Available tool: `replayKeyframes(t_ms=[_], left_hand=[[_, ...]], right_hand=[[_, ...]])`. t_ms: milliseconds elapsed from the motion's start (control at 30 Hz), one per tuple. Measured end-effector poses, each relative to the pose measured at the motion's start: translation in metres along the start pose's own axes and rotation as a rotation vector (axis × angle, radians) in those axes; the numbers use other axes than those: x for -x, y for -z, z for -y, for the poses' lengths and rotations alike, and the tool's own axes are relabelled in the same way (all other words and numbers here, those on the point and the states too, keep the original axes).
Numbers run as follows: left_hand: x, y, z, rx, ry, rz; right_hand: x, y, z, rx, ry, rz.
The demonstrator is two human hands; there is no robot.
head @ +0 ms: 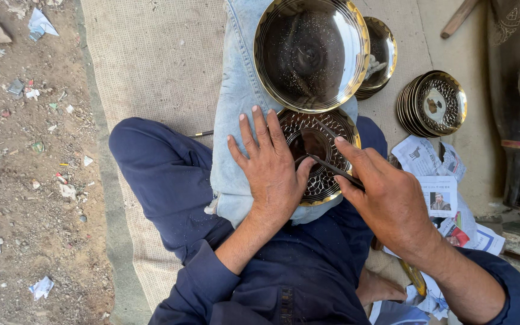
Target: The person sits cross-legged with a cloth pad on their lap, holds a brass plate steady, and uses a small pointed hand tool to scratch decorative patterns into the plate surface. They set finished plates onto a stack beside them and pick up new plates to continue engraving.
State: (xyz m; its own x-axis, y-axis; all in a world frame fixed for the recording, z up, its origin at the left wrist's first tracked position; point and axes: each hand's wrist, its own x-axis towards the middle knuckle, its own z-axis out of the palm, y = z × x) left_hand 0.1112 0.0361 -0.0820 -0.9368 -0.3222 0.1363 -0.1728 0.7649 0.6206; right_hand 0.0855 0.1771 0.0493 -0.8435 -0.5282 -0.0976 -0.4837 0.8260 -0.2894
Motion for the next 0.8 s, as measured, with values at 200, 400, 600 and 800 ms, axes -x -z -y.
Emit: replayKeyframes(t_ms=[200,400,600,800], left_hand=[[0.0,0.0,0.0,-0.002,-0.002,0.002],[-0.001,0.001,-0.001,-0.013,-0.005,0.007],[-0.012,0.025,0.005,0.04,-0.069,-0.102],[-0.1,0.025,0.039,0.44,0.063,-0.019]], right_hand=[[0.0,0.0,0.0,-0.001,0.04,-0.013],[0.001,0.0,-0.001,-0.02,0.057,-0.009],[-0.007,0.004,-0.003,0.027,0.078,0.014],[-0.028,0.006,-0.001,0.213,0.207,0.006]])
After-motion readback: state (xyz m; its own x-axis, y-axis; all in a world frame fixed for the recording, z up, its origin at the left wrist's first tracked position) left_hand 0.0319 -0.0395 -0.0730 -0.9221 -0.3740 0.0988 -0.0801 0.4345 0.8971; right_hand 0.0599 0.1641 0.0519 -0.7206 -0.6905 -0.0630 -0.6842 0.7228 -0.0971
